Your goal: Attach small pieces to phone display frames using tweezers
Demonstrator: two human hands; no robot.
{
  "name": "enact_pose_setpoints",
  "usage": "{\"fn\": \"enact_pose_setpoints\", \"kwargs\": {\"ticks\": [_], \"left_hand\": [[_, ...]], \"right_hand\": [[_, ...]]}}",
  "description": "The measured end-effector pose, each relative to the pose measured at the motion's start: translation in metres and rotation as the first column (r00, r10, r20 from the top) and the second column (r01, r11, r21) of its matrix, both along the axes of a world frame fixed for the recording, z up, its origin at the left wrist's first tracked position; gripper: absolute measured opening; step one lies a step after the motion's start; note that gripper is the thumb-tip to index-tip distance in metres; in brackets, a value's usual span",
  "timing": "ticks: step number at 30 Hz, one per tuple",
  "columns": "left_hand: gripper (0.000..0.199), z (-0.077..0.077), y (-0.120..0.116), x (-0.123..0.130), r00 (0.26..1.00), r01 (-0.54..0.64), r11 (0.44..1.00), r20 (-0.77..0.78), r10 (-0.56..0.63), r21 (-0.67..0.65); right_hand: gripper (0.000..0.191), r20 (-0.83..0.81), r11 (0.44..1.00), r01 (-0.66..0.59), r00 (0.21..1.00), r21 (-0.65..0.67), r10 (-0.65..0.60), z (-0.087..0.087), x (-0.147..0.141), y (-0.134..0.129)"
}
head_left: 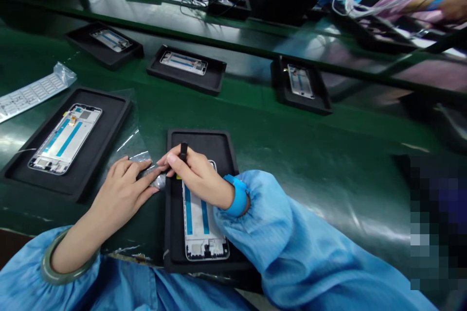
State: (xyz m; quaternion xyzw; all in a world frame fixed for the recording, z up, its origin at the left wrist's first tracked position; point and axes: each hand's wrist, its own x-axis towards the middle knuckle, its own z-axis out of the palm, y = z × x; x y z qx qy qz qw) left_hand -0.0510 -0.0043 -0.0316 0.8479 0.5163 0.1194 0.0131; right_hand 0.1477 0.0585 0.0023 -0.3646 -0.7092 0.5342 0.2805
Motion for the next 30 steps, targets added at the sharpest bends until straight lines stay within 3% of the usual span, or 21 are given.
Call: {"fn": "enact_pose_setpoints", "kwargs": {"ticks": [6, 15, 21, 26, 30], "left_hand": [[0.044, 0.001, -0.002, -0.004, 0.999, 0.049, 0.999, 0.02, -0.049, -0.017], [0.024, -0.001, -0.002, -0.003, 0.983, -0.004, 0.995, 0.182, 0.022, -0.098], [0.043, -0.002, 0.0, -0.012, 0.967, 0.057, 0.989, 0.255, -0.021, -0.136], [0.048, -0.002, 0.0, -0.013, 0.955, 0.039, 0.989, 0.297, 0.005, -0.143], [0.043, 0.006, 0.001, -0.005, 0.86, -0.067, 0.983, 0.489, 0.143, -0.17]], "right_hand": [[0.028, 0.027, 0.999, -0.022, 0.999, 0.042, 0.021, -0.006, -0.001, 0.002], [0.031, 0.004, 0.999, 0.036, 0.999, 0.016, -0.036, 0.001, -0.002, 0.0], [0.035, -0.142, 0.997, 0.074, 0.987, -0.006, -0.074, -0.001, -0.001, 0.001], [0.026, 0.045, 0.98, 0.126, 0.99, 0.157, -0.134, 0.002, 0.002, 0.002], [0.018, 0.132, 0.981, 0.047, 0.989, 0.189, -0.073, 0.0, -0.003, 0.001]]}}
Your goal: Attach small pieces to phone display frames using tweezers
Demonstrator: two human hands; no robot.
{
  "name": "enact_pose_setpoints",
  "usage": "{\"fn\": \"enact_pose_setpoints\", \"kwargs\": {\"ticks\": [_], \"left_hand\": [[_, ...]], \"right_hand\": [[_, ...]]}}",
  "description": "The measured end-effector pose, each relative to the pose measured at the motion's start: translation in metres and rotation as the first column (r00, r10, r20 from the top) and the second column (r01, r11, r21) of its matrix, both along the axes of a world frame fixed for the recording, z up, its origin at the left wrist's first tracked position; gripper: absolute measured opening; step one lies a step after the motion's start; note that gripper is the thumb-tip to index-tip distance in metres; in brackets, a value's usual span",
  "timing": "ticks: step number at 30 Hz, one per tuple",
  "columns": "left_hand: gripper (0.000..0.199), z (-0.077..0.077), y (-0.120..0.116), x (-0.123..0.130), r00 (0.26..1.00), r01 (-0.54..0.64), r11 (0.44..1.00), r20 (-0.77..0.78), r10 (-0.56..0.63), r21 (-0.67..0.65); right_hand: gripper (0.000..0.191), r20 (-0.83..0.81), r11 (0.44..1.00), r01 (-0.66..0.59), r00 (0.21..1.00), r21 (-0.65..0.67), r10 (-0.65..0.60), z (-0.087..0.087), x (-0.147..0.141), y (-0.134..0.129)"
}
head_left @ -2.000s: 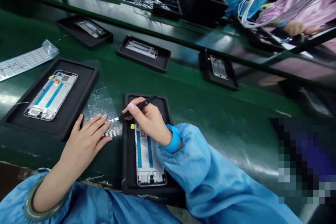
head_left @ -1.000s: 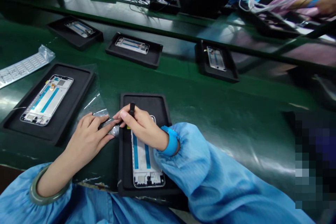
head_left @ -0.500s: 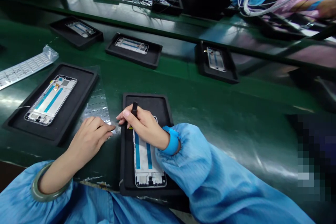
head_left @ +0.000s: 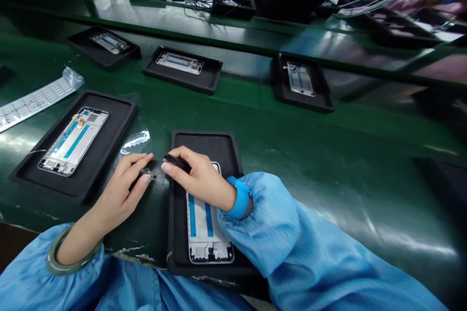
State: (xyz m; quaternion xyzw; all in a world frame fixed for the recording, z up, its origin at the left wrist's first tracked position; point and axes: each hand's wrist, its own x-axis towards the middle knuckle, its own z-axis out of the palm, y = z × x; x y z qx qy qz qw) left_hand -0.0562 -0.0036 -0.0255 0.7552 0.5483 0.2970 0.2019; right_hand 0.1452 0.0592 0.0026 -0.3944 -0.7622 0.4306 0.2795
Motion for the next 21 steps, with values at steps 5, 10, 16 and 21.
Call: {"fn": "enact_pose_setpoints", "kwargs": {"ticks": [5, 10, 16, 21], "left_hand": [[0.045, 0.008, -0.005, 0.022, 0.984, -0.096, 0.995, 0.153, 0.089, 0.04], [0.052, 0.016, 0.002, 0.027, 1.0, -0.015, 0.978, 0.02, 0.011, 0.208], [0.031, 0.031, 0.034, 0.016, 0.915, 0.398, 0.889, -0.173, -0.365, 0.227], [0.026, 0.024, 0.044, 0.028, 0.926, 0.369, 0.909, -0.164, -0.341, 0.195]], "right_hand": [[0.026, -0.132, 0.993, -0.078, 0.989, -0.092, 0.066, -0.009, -0.008, -0.002], [0.023, -0.174, 0.982, -0.135, 0.978, -0.131, 0.111, -0.004, -0.001, -0.001], [0.023, -0.186, 0.973, -0.13, 0.978, -0.191, 0.095, 0.004, 0.016, 0.005], [0.022, -0.198, 0.964, -0.08, 0.98, -0.255, 0.029, -0.004, 0.024, 0.014]]}}
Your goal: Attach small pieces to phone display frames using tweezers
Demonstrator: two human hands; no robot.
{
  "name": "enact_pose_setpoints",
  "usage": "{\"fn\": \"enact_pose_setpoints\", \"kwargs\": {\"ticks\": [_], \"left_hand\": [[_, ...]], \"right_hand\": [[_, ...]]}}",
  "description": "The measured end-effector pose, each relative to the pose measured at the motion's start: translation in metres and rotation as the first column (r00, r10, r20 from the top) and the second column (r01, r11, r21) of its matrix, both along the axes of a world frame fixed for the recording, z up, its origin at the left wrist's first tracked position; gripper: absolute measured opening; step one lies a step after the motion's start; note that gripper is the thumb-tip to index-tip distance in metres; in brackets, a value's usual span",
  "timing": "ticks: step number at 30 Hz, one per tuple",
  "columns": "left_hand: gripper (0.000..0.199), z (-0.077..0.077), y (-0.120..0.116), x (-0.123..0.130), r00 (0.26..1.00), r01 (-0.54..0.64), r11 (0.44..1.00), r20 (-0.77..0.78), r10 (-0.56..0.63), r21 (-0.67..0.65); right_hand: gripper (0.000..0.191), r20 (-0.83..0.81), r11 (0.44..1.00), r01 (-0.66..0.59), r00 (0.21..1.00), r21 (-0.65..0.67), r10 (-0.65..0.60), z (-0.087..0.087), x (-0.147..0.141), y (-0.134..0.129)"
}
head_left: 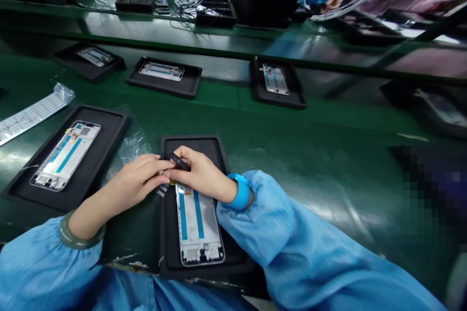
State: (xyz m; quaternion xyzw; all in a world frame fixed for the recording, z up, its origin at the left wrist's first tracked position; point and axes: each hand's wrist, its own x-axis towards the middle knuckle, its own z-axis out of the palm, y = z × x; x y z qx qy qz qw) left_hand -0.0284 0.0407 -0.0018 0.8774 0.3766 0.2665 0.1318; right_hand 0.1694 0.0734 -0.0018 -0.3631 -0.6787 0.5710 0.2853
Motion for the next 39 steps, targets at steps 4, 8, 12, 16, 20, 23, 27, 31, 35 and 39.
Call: {"fn": "enact_pose_setpoints", "kwargs": {"ticks": [4, 8, 12, 16, 20, 23, 27, 31, 35, 39], "left_hand": [[0.023, -0.01, 0.002, 0.002, 0.997, -0.064, 0.998, 0.04, 0.064, 0.002], [0.026, -0.011, 0.002, 0.001, 0.991, -0.109, 0.99, 0.063, 0.115, -0.088], [0.025, -0.012, 0.001, 0.002, 0.992, -0.103, 0.987, 0.063, 0.111, -0.123], [0.024, -0.015, 0.001, 0.001, 0.992, -0.114, 0.985, 0.031, 0.119, -0.127], [0.018, -0.017, 0.001, -0.002, 0.993, -0.114, 0.987, 0.028, 0.118, -0.11], [0.017, -0.016, 0.001, -0.001, 0.993, -0.11, 0.99, 0.024, 0.112, -0.091], [0.013, -0.014, 0.001, 0.0, 0.992, -0.125, 0.992, 0.025, 0.125, -0.023], [0.011, -0.014, 0.001, 0.0, 0.993, -0.121, 0.992, 0.016, 0.12, 0.032], [0.012, -0.014, 0.001, 0.0, 0.994, -0.109, 0.992, 0.006, 0.108, 0.057], [0.012, -0.014, 0.001, 0.0, 0.996, -0.086, 0.995, 0.014, 0.085, 0.047]], "right_hand": [[0.022, -0.02, 0.991, 0.132, 0.991, 0.0, -0.132, 0.004, 0.007, 0.006], [0.026, -0.121, 0.963, 0.255, 0.957, -0.091, -0.264, 0.009, 0.011, 0.01], [0.037, -0.294, 0.959, 0.178, 0.925, -0.22, -0.239, 0.006, 0.011, 0.012], [0.042, -0.304, 0.956, 0.186, 0.919, -0.227, -0.251, 0.001, 0.007, 0.01], [0.031, -0.313, 0.962, 0.215, 0.914, -0.168, -0.259, -0.001, 0.002, 0.002], [0.025, -0.205, 0.961, 0.273, 0.944, 0.046, -0.258, -0.002, 0.001, -0.002], [0.014, -0.053, 0.924, 0.235, 0.972, 0.301, -0.23, 0.001, 0.002, -0.003], [0.012, 0.006, 0.903, 0.201, 0.976, 0.38, -0.22, 0.002, 0.002, -0.003], [0.011, 0.031, 0.891, 0.16, 0.981, 0.425, -0.191, -0.001, 0.002, -0.005], [0.012, -0.022, 0.851, 0.145, 0.988, 0.505, -0.155, -0.006, 0.002, -0.007]]}}
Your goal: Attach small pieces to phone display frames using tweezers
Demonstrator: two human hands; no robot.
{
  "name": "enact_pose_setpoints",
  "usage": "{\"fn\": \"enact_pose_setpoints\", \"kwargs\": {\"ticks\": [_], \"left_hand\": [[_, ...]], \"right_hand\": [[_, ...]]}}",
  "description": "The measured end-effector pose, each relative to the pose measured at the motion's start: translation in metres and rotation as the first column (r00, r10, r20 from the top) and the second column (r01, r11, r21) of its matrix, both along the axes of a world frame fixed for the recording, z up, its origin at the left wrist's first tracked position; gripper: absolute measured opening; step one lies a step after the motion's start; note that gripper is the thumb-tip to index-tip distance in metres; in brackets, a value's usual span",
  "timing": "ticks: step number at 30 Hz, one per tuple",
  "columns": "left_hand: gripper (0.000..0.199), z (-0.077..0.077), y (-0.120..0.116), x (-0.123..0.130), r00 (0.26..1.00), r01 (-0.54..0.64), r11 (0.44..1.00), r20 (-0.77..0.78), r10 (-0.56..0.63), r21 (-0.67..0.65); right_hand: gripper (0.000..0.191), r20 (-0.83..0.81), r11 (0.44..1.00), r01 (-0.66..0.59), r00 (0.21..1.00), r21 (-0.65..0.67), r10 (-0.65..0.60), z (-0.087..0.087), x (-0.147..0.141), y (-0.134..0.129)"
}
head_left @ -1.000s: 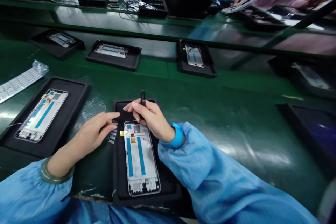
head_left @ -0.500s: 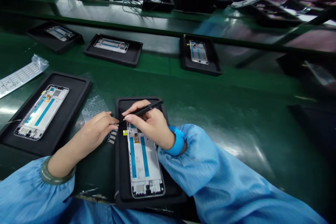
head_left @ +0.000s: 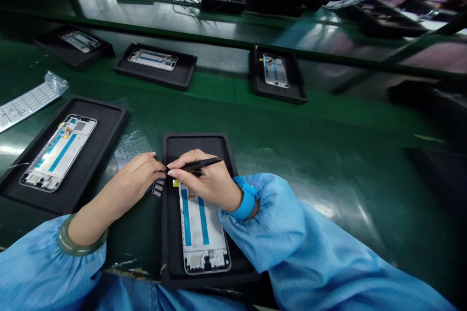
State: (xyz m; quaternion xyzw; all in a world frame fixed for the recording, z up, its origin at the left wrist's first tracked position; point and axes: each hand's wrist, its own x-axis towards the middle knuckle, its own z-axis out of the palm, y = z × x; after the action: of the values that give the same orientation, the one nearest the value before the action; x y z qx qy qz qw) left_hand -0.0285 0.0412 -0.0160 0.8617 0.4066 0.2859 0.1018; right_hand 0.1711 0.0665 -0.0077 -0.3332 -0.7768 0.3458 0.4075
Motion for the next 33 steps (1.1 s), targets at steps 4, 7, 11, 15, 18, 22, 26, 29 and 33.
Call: {"fn": "enact_pose_setpoints", "kwargs": {"ticks": [4, 7, 11, 15, 18, 22, 26, 29, 33], "left_hand": [[0.013, -0.002, 0.0, -0.002, 1.0, 0.002, 1.0, -0.004, -0.002, 0.003], [0.014, -0.004, -0.001, -0.003, 1.0, -0.006, 1.0, -0.013, 0.006, -0.002], [0.014, -0.006, -0.001, -0.004, 1.0, -0.013, 1.0, -0.016, 0.013, 0.008], [0.011, -0.007, -0.001, -0.004, 0.999, -0.005, 0.999, -0.04, 0.007, 0.047], [0.011, -0.008, -0.001, -0.004, 0.999, -0.007, 0.999, -0.05, 0.009, 0.047], [0.013, -0.01, -0.001, -0.004, 0.999, -0.016, 1.0, -0.047, 0.017, 0.023], [0.014, -0.011, -0.001, -0.004, 0.999, -0.011, 1.0, -0.048, 0.012, 0.025], [0.015, -0.012, -0.001, -0.004, 0.998, -0.02, 1.0, -0.053, 0.021, 0.007], [0.019, -0.008, -0.001, -0.003, 0.999, -0.022, 0.997, -0.043, 0.019, -0.072]], "right_hand": [[0.011, -0.044, 0.999, -0.014, 0.999, 0.048, 0.017, -0.002, -0.001, -0.002], [0.012, -0.05, 0.999, -0.004, 0.999, 0.036, 0.006, -0.002, -0.001, -0.003], [0.012, -0.043, 1.0, 0.023, 0.999, 0.02, -0.022, -0.002, -0.002, -0.003], [0.01, -0.076, 0.999, 0.033, 0.997, 0.035, -0.03, -0.003, -0.002, -0.002], [0.01, -0.045, 0.999, 0.026, 0.999, 0.042, -0.024, -0.003, -0.002, -0.002], [0.01, -0.017, 0.999, 0.025, 1.0, 0.047, -0.024, -0.003, -0.002, -0.003], [0.01, -0.009, 0.997, 0.036, 0.999, 0.064, -0.035, -0.003, -0.003, -0.003], [0.008, 0.02, 0.995, 0.042, 0.999, 0.091, -0.044, -0.003, -0.004, -0.002], [0.007, 0.029, 0.993, 0.049, 0.998, 0.106, -0.052, -0.002, -0.004, -0.002]]}}
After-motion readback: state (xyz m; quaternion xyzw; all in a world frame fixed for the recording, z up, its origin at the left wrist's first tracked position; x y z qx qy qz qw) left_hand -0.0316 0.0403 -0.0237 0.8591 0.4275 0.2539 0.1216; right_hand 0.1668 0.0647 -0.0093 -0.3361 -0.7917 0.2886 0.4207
